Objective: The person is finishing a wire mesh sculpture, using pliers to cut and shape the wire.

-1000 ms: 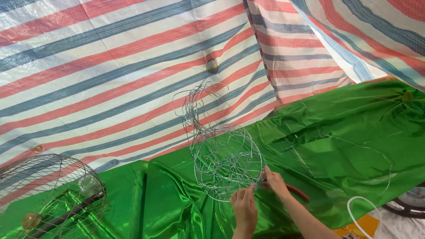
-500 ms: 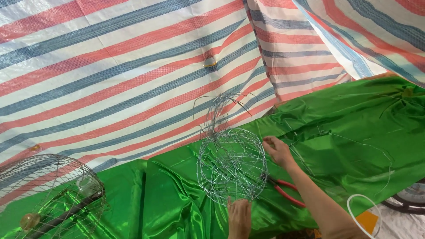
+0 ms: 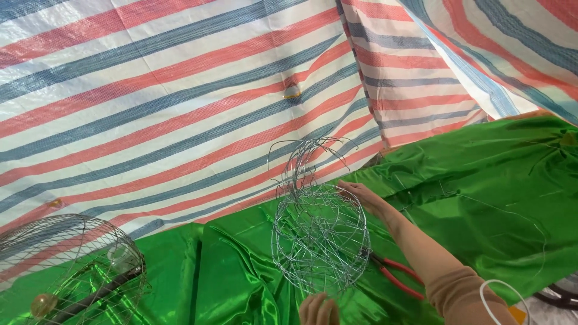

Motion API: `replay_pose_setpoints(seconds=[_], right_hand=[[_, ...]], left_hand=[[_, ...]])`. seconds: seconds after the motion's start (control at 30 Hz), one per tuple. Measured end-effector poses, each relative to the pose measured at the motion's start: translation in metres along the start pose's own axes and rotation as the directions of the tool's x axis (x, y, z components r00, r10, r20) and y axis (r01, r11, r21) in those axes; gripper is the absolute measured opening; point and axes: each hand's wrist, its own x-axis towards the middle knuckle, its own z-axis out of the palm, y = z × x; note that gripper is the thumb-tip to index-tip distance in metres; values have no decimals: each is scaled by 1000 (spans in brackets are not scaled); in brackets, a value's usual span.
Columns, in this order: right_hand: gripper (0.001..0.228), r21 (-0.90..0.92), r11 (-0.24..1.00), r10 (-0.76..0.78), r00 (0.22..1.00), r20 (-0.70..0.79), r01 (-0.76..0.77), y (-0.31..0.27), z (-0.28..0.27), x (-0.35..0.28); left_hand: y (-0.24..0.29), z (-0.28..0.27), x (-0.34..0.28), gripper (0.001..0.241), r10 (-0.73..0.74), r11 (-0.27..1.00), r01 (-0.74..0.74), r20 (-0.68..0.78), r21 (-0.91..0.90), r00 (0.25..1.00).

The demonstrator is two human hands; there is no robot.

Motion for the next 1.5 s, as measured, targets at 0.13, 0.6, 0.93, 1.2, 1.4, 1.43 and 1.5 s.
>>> replay_pose_setpoints(seconds=[0.13,0.6,0.93,1.2,1.4,1.43,1.5], right_hand=[[80,5,1000,29,999,27,-29,-6,5,6],[83,-43,995,100,983,155,-95,-27,14,-14],[21,-41,995,92,995,-22,-93,-6,15,20],[33,-235,962,141,990,2,-137,-14,8,37],[35,-353,935,88,981,171,-22,0,-1,65],[35,-354,935,89,981,172,-23,2,-3,69],[29,-378,926,78,982,173,-7,7,-5,76]], left_hand=[[-14,-47,48,37,-178,983,181,77,-30,981],[-13,-42,104,77,-433,886,463,324,-17,841],[-10,-48,105,68,-413,893,447,303,-46,859],[-24,-38,88,73,-380,918,397,270,-8,885],[-17,-41,94,71,-365,919,390,252,-55,896],[-17,-42,94,71,-366,919,391,252,-55,896],[-17,-43,95,72,-373,915,400,265,-56,889]])
